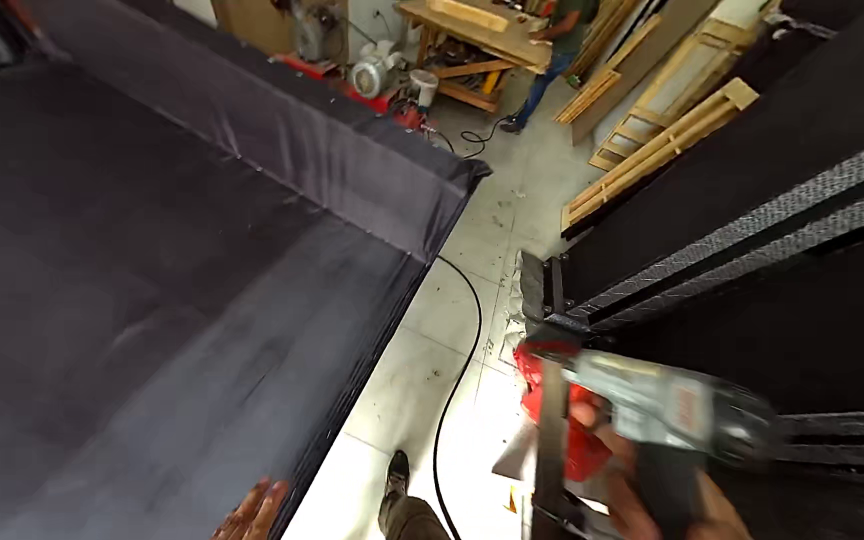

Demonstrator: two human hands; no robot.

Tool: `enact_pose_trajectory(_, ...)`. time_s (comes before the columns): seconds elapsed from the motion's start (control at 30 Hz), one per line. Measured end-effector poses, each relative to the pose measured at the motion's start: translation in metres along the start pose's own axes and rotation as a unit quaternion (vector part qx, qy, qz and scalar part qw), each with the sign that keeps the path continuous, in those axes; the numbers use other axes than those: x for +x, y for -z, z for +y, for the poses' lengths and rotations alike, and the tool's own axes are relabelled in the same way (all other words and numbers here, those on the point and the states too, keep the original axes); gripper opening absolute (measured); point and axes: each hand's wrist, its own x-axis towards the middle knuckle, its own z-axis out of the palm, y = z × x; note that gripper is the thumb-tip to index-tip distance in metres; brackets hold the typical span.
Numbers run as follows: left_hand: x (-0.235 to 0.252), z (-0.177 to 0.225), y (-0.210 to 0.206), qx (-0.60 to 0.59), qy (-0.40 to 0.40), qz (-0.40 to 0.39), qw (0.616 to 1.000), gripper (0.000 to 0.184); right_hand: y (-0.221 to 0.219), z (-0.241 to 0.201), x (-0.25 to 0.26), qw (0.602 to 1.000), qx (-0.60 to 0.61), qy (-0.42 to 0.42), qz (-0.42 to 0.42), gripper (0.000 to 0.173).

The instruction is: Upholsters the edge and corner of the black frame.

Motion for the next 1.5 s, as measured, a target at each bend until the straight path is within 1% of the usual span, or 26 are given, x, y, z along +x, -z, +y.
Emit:
enact_pose_trajectory(0.07, 0.08, 0.014, 0.006, 0.016, -0.063, 0.026, 0.998, 0.055, 0.033, -0.012, 0.004, 0.998, 0.037, 0.018, -0.044, 0.07)
enact_pose_trajectory(0.1, 0.122, 0.022, 0.009, 0.04, -0.106, 0.054, 0.992, 0.054, 0.042, -0.013, 0.009, 0.998, 0.04, 0.006, -0.037, 0.068)
enact_pose_trajectory(0.13, 0.168, 0.033, 0.013, 0.068, -0.151, 0.079, 0.983, 0.052, 0.046, -0.013, 0.017, 0.999, 0.03, -0.024, -0.03, 0.064)
enact_pose_trajectory(0.17, 0.215, 0.045, 0.021, 0.093, -0.194, 0.096, 0.972, 0.05, 0.047, -0.011, 0.027, 0.999, -0.014, -0.049, -0.016, 0.058)
enact_pose_trajectory(0.2, 0.259, 0.061, 0.032, 0.112, -0.23, 0.096, 0.962, 0.049, 0.046, -0.005, 0.04, 0.993, -0.1, -0.059, 0.007, 0.053)
enact_pose_trajectory(0.23, 0.301, 0.077, 0.043, 0.128, -0.262, 0.088, 0.952, 0.049, 0.042, 0.005, 0.056, 0.977, -0.206, -0.054, 0.022, 0.052)
enact_pose_trajectory(0.27, 0.342, 0.095, 0.055, 0.142, -0.292, 0.072, 0.943, 0.05, 0.039, 0.022, 0.075, 0.945, -0.324, -0.038, 0.025, 0.062)
enact_pose_trajectory(0.3, 0.382, 0.111, 0.065, 0.159, -0.318, 0.046, 0.934, 0.05, 0.04, 0.045, 0.095, 0.896, -0.444, -0.023, 0.018, 0.075)
enact_pose_trajectory(0.33, 0.423, 0.125, 0.073, 0.182, -0.34, 0.02, 0.922, 0.052, 0.041, 0.068, 0.115, 0.833, -0.553, -0.023, 0.008, 0.083)
enact_pose_trajectory(0.37, 0.462, 0.137, 0.079, 0.207, -0.359, -0.007, 0.91, 0.054, 0.042, 0.087, 0.136, 0.777, -0.626, -0.056, -0.018, 0.088)
enact_pose_trajectory(0.4, 0.5, 0.148, 0.082, 0.229, -0.375, -0.035, 0.898, 0.056, 0.045, 0.098, 0.159, 0.737, -0.665, -0.108, -0.057, 0.09)
enact_pose_trajectory(0.43, 0.535, 0.157, 0.084, 0.252, -0.384, -0.066, 0.886, 0.057, 0.049, 0.108, 0.182, 0.713, -0.681, -0.142, -0.092, 0.09)
enact_pose_trajectory(0.5, 0.594, 0.171, 0.086, 0.298, -0.376, -0.153, 0.864, 0.056, 0.056, 0.123, 0.223, 0.686, -0.692, -0.17, -0.147, 0.088)
enact_pose_trajectory(0.53, 0.617, 0.175, 0.085, 0.31, -0.368, -0.198, 0.854, 0.051, 0.058, 0.131, 0.239, 0.675, -0.697, -0.175, -0.166, 0.087)
enact_pose_trajectory(0.6, 0.654, 0.177, 0.081, 0.291, -0.383, -0.258, 0.838, 0.037, 0.063, 0.143, 0.267, 0.661, -0.705, -0.182, -0.185, 0.085)
enact_pose_trajectory(0.63, 0.667, 0.174, 0.078, 0.267, -0.399, -0.268, 0.835, 0.027, 0.067, 0.148, 0.278, 0.655, -0.706, -0.189, -0.19, 0.084)
enact_pose_trajectory(0.67, 0.678, 0.172, 0.076, 0.241, -0.416, -0.266, 0.835, 0.015, 0.072, 0.151, 0.29, 0.652, -0.708, -0.192, -0.19, 0.083)
enact_pose_trajectory(0.7, 0.685, 0.169, 0.075, 0.222, -0.429, -0.264, 0.835, 0.007, 0.077, 0.155, 0.298, 0.65, -0.709, -0.197, -0.19, 0.081)
enact_pose_trajectory(0.73, 0.69, 0.167, 0.073, 0.205, -0.443, -0.265, 0.832, 0.005, 0.082, 0.157, 0.305, 0.649, -0.708, -0.203, -0.191, 0.08)
enact_pose_trajectory(0.83, 0.698, 0.162, 0.066, 0.17, -0.475, -0.268, 0.821, 0.004, 0.095, 0.16, 0.314, 0.657, -0.701, -0.193, -0.199, 0.08)
enact_pose_trajectory(0.9, 0.701, 0.162, 0.066, 0.171, -0.478, -0.265, 0.82, 0.005, 0.098, 0.158, 0.315, 0.659, -0.702, -0.169, -0.209, 0.078)
enact_pose_trajectory(0.97, 0.702, 0.162, 0.067, 0.177, -0.473, -0.266, 0.821, 0.007, 0.097, 0.156, 0.316, 0.656, -0.704, -0.171, -0.213, 0.076)
enact_pose_trajectory(1.07, 0.702, 0.16, 0.065, 0.178, -0.469, -0.258, 0.826, 0.009, 0.099, 0.16, 0.318, 0.652, -0.713, -0.174, -0.189, 0.074)
enact_pose_trajectory(1.27, 0.7, 0.154, 0.062, 0.164, -0.462, -0.244, 0.837, 0.009, 0.096, 0.166, 0.315, 0.646, -0.731, -0.149, -0.16, 0.07)
enact_pose_trajectory(1.4, 0.698, 0.158, 0.06, 0.171, -0.454, -0.241, 0.841, 0.008, 0.082, 0.154, 0.312, 0.639, -0.737, -0.16, -0.153, 0.07)
enact_pose_trajectory(1.5, 0.695, 0.159, 0.059, 0.172, -0.441, -0.238, 0.848, 0.009, 0.075, 0.134, 0.306, 0.647, -0.74, -0.095, -0.155, 0.07)
